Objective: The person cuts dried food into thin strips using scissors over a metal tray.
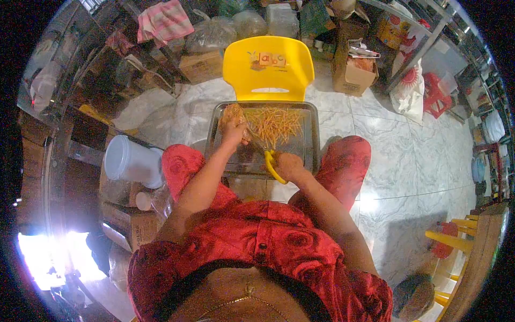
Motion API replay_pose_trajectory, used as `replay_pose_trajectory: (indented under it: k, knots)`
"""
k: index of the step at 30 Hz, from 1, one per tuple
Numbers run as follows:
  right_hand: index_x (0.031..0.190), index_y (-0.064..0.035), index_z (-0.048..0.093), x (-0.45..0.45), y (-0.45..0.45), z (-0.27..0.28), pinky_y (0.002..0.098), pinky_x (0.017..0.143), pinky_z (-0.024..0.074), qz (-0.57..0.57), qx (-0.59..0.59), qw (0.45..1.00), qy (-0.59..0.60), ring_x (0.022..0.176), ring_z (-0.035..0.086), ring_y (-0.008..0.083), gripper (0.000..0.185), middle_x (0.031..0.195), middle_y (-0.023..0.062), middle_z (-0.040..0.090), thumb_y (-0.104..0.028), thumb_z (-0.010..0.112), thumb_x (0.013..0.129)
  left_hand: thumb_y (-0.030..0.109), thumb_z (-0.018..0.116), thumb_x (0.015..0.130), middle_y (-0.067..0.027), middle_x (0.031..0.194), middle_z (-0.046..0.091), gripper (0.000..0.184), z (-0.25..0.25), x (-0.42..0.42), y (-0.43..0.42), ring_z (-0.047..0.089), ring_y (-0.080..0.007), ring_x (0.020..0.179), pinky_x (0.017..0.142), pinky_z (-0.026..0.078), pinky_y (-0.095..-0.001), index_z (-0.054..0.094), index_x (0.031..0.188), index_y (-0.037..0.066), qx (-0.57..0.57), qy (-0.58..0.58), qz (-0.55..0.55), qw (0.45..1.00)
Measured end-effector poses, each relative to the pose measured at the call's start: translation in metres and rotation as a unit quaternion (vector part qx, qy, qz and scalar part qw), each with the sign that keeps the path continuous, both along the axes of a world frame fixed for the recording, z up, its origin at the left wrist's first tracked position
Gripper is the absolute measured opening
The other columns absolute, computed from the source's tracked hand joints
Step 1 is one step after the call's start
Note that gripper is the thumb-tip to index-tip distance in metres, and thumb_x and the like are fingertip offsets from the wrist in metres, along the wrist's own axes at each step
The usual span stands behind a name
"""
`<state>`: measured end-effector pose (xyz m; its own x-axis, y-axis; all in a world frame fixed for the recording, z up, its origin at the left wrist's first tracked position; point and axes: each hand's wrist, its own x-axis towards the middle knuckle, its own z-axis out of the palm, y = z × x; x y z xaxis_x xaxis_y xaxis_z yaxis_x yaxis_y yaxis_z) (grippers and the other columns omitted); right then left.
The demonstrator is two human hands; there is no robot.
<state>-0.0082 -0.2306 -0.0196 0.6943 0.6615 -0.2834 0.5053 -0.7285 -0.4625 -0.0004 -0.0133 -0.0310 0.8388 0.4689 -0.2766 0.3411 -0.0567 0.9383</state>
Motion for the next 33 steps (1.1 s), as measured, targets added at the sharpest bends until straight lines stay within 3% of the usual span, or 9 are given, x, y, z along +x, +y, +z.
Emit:
replay_pose_trajectory:
  k: [18,33]
  knots:
    - [0.094,-0.0043,0.059,-0.002,0.000,0.005,0.0448,0.067,0.0476,0.007,0.003,1.000,-0.017,0.077,0.061,0.0351,0.036,0.081,0.0201,0.063,-0.035,0.047,0.081,0.010,0.052,0.082,-0.0137,0.084,0.059,0.026,0.001,-0.002,-0.001,0.058,-0.0197,0.050,0.037,0.046,-0.0275,0.049,0.105,-0.001,-0.005,-0.028,-0.001,1.000]
    - [0.095,-0.0057,0.060,0.003,0.000,-0.010,0.0451,0.069,0.0471,0.015,0.010,1.000,-0.009,0.081,0.061,0.0352,0.037,0.084,0.0205,0.062,-0.037,0.049,0.079,0.015,0.053,0.081,-0.0123,0.089,0.059,0.030,0.003,-0.003,-0.002,0.059,-0.0190,0.062,0.038,0.048,-0.0274,0.050,0.107,0.000,-0.014,0.011,0.000,1.000]
